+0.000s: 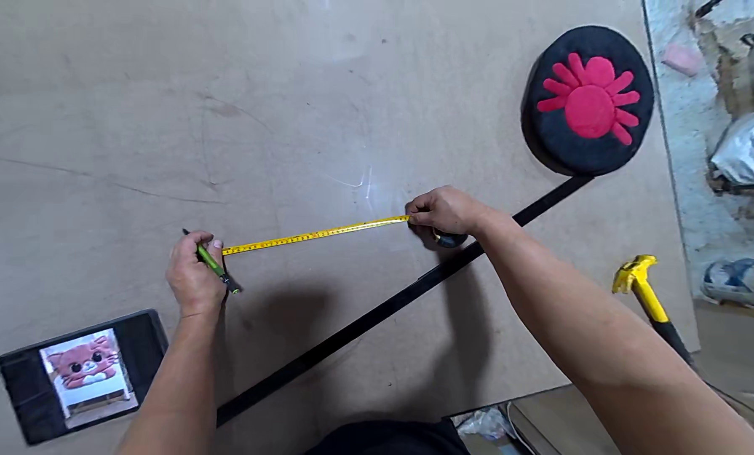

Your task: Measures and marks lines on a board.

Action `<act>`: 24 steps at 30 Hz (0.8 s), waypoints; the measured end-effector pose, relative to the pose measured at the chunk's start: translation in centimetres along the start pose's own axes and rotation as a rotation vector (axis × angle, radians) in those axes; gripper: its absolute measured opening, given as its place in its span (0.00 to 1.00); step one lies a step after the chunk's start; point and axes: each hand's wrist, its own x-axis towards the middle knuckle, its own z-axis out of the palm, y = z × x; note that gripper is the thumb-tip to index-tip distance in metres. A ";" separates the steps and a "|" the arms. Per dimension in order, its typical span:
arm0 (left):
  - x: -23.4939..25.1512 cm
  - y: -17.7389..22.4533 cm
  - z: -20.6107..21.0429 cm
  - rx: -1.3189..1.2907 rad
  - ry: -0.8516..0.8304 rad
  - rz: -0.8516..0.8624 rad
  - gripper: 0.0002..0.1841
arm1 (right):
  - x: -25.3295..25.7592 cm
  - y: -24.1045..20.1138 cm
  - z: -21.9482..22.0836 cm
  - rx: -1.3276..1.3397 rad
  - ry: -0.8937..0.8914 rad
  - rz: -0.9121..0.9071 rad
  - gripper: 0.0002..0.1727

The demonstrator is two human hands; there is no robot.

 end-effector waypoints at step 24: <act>-1.8 -1.5 -1.9 -0.637 0.164 -0.536 0.05 | -0.4 -0.2 1.3 -0.046 0.052 0.035 0.11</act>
